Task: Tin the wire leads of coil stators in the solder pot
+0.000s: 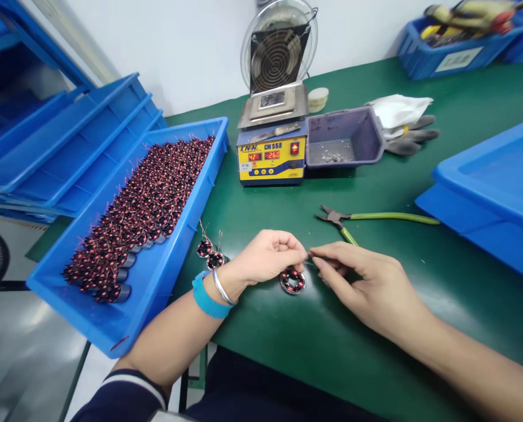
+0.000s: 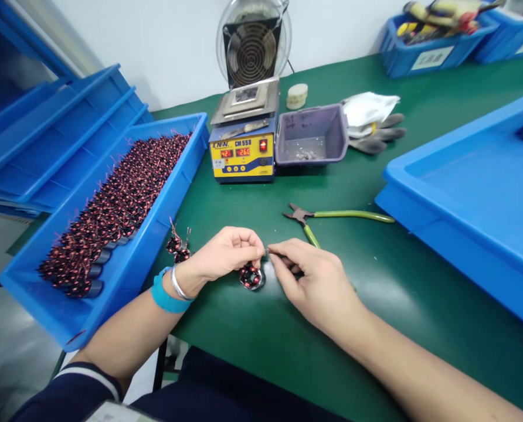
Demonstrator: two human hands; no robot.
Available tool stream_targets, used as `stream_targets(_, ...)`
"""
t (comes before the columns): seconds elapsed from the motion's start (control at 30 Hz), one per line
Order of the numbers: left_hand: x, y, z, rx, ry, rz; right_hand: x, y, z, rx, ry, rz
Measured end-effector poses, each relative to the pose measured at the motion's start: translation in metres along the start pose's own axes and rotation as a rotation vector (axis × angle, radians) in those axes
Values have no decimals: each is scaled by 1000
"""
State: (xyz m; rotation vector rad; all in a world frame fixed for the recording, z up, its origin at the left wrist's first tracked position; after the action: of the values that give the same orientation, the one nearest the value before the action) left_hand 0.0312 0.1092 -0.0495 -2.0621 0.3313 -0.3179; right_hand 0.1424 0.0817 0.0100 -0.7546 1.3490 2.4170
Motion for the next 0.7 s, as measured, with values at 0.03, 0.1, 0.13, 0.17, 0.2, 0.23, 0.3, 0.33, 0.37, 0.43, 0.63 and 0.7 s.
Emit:
stream_targets(0.03, 0, 0, 0, 0, 4, 0, -1, -1, 0, 8, -4, -4)
stream_targets(0.1, 0, 1, 1, 4, 15, -4, -2, -1, -1, 16, -6, -20)
stream_targets(0.13, 1, 2, 1, 6, 22, -6, -2, 0, 0, 13, -4, -25)
stream_targets(0.17, 1, 2, 2, 9, 27, -9, -2, 1, 0, 6, 0, -25)
stream_targets(0.2, 1, 2, 2, 12, 33, -11, -2, 2, 0, -1, 5, -19)
stream_targets(0.23, 1, 3, 2, 15, 39, -13, -2, 3, 1, -6, 12, -9)
stream_targets(0.3, 1, 3, 2, 19, 45, -16, -1, 4, 2, -9, 21, 10)
stream_targets(0.33, 1, 3, 2, 22, 46, -17, -1, 3, 2, -2, 21, 12)
stream_targets(0.37, 1, 3, 2, 25, 47, -18, -1, 2, 3, 5, 20, 11)
stream_targets(0.43, 1, 2, 2, 31, 51, -14, 0, -1, 2, 18, 31, 2)
stream_targets(0.63, 2, 1, 1, 40, 66, 17, 0, 8, 2, -143, 32, -84)
stream_targets(0.7, 3, 0, 0, 46, 71, 22, -1, 13, 2, -241, 24, -150)
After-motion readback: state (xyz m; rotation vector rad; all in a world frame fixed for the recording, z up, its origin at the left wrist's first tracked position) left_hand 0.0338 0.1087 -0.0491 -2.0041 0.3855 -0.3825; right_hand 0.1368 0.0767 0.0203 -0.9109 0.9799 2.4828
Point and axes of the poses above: each hand's wrist, its own z-axis towards the middle knuckle, its own x-axis out of the palm, y = z × x, the point moved 9 cm from there along z, towards the middle knuckle, and after that the axes turned 3 degrees about z, right-handed, at the moved point
